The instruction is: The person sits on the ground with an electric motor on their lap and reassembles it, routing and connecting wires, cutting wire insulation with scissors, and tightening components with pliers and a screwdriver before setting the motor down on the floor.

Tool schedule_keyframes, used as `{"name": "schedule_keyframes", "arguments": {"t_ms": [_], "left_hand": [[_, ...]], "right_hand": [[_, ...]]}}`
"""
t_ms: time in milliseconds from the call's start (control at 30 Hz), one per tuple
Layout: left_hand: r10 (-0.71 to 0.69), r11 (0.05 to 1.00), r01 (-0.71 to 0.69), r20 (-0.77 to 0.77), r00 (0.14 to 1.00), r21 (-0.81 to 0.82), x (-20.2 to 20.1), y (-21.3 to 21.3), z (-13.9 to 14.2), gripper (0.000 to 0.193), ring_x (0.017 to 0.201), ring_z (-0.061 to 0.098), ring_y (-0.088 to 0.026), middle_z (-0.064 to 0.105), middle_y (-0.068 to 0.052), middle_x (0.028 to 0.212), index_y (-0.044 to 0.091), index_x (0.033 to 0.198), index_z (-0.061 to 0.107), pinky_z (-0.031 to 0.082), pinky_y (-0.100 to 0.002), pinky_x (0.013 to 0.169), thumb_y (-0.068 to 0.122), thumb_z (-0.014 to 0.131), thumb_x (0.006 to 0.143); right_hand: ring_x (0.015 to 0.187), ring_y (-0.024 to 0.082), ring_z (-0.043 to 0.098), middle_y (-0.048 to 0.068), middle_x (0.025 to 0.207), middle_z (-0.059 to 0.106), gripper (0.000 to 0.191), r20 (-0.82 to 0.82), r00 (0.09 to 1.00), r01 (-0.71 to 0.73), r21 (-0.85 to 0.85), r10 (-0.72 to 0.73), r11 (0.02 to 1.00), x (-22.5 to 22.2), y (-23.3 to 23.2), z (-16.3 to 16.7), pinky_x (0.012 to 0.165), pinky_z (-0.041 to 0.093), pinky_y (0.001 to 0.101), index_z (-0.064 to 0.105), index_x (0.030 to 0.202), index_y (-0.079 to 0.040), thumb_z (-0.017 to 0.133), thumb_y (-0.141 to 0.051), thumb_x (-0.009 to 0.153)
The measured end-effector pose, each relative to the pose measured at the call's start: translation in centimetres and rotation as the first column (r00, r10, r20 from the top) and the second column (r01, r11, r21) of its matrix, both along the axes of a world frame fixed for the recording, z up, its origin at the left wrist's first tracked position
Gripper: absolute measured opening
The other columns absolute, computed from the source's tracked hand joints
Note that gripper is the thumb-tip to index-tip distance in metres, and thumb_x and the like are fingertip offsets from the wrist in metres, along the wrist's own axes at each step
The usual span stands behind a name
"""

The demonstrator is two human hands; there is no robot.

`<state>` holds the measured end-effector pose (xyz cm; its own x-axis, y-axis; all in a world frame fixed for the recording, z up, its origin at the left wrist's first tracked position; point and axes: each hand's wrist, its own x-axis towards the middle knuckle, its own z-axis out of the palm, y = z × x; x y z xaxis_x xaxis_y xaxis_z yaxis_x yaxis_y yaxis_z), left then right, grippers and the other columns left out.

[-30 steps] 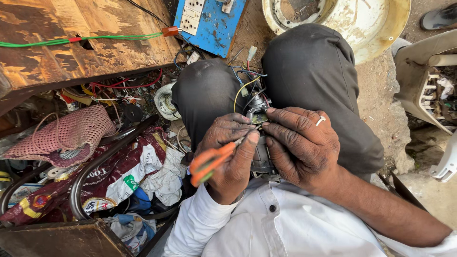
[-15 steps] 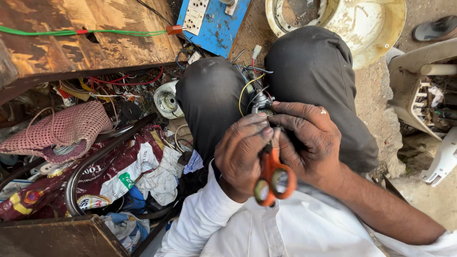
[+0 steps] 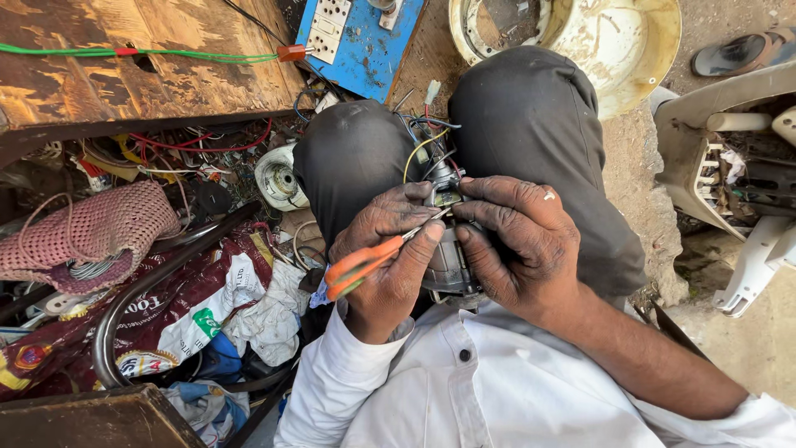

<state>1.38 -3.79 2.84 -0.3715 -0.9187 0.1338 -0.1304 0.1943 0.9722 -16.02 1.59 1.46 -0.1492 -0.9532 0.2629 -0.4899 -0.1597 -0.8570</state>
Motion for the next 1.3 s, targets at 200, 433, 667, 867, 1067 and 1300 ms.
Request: {"name": "schedule_keyframes", "arguments": {"t_ms": [200,433,667,867,1067,1300], "left_hand": [[0.011,0.991,-0.003,0.064,0.998,-0.136,-0.8,0.9,-0.5,0.023,0.112,0.074,-0.028,0.072,-0.013,0.111,0.005,0.107,0.06,0.062,-0.038,0.101,-0.003,0.078,0.095],[0.042,0.917,0.024,0.154,0.987,-0.398,-2.0,0.5,-0.8,0.028,0.11,0.074,-0.032,0.071,-0.013,0.107,0.003,0.106,0.064,0.064,-0.043,0.1,-0.002,0.085,0.088],[0.032,0.957,0.014,0.152,0.988,-0.29,-1.4,0.3,0.1,0.026,0.113,0.073,-0.034,0.071,-0.013,0.106,0.004,0.105,0.062,0.062,-0.044,0.101,-0.003,0.081,0.089],[0.021,0.995,-0.017,0.048,0.999,-0.101,0.1,0.8,-0.1,0.019,0.113,0.072,-0.032,0.071,-0.017,0.109,0.003,0.108,0.059,0.06,-0.04,0.102,-0.002,0.074,0.097],[0.213,0.949,-0.171,-0.14,0.967,0.263,3.5,1.5,0.6,0.006,0.098,0.066,-0.025,0.068,-0.014,0.106,0.002,0.107,0.06,0.058,-0.04,0.091,0.007,0.06,0.105],[-0.63,0.766,0.624,0.38,0.677,0.158,6.2,2.0,4.0,0.018,0.072,0.063,-0.03,0.061,-0.011,0.079,0.004,0.095,0.065,0.049,-0.043,0.066,0.019,0.073,0.087]], "right_hand": [[0.108,0.027,0.07,0.015,0.123,0.071,0.02,0.016,0.999,0.04,0.027,-0.04,0.999,0.1,0.3,-0.3,0.094,0.052,0.035,0.072,0.111,-0.002,0.076,-0.004,0.092],[0.114,0.026,0.071,0.015,0.126,0.068,0.019,0.11,0.993,0.044,0.041,-0.049,0.998,0.0,0.5,-0.9,0.099,0.057,0.0343,0.069,0.115,-0.001,0.073,-0.004,0.096],[0.11,0.026,0.07,0.016,0.123,0.07,0.022,0.026,0.999,0.025,0.041,-0.026,0.999,-0.2,0.3,-0.4,0.096,0.054,0.035,0.073,0.112,-0.002,0.077,-0.005,0.091],[0.113,0.026,0.07,0.016,0.123,0.07,0.022,0.027,1.0,0.011,0.046,-0.012,0.999,-0.1,0.8,-0.4,0.097,0.055,0.0342,0.073,0.113,-0.001,0.078,-0.005,0.092],[0.106,0.019,0.071,0.013,0.118,0.07,0.023,-0.012,0.996,0.09,0.129,-0.09,0.988,-3.8,3.3,0.9,0.09,0.056,0.0277,0.073,0.117,-0.004,0.08,-0.005,0.095],[0.091,0.029,0.061,0.011,0.103,0.064,0.035,-0.452,0.875,-0.107,0.171,0.174,0.98,-6.2,4.6,2.0,0.078,0.051,0.0398,0.077,0.11,-0.011,0.086,-0.012,0.077]]}}
